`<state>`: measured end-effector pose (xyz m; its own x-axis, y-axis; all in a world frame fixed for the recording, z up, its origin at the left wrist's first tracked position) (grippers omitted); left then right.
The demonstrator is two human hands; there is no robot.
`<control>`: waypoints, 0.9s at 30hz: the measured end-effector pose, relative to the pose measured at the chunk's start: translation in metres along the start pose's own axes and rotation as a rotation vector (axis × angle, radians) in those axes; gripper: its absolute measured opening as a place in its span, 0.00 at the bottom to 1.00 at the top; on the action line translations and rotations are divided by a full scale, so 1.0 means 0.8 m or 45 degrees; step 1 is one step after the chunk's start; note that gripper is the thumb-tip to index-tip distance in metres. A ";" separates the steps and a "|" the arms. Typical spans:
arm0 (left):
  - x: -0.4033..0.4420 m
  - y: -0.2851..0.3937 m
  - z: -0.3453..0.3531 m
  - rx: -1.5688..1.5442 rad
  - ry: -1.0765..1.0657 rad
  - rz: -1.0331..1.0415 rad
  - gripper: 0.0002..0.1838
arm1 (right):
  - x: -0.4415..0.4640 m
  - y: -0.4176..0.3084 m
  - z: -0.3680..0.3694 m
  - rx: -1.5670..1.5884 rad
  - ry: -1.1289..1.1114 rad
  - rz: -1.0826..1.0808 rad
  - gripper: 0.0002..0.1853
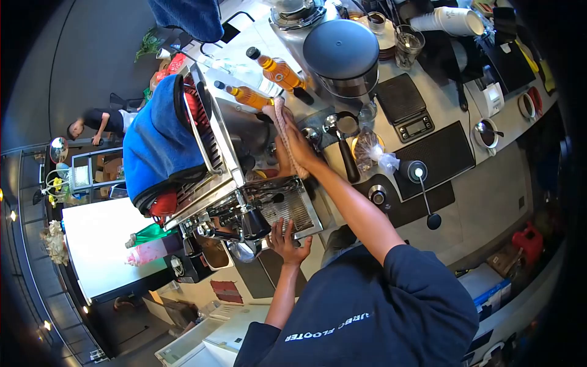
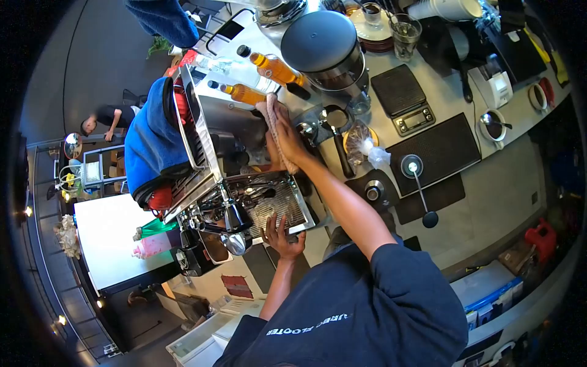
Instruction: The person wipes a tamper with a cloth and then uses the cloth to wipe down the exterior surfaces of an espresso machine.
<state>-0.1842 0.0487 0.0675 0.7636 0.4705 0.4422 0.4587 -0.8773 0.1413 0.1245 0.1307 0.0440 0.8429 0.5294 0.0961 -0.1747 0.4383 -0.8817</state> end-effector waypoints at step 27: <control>-0.006 -0.004 0.009 0.017 0.120 -0.119 0.37 | -0.003 -0.289 0.115 -0.641 -0.528 -0.617 0.28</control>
<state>-0.1865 0.0499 0.0586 0.6716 0.5383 0.5091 0.5322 -0.8285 0.1740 0.1160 0.0950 0.2899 0.4920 0.6339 0.5967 0.4941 0.3609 -0.7909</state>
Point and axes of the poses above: each hand's wrist, its own x-axis towards the middle knuckle, its own z-axis out of the palm, y = z × x, the point moved 3 cm from there along x, towards the middle knuckle, and after that the axes turned 2 degrees about y, right-handed, at the moved point
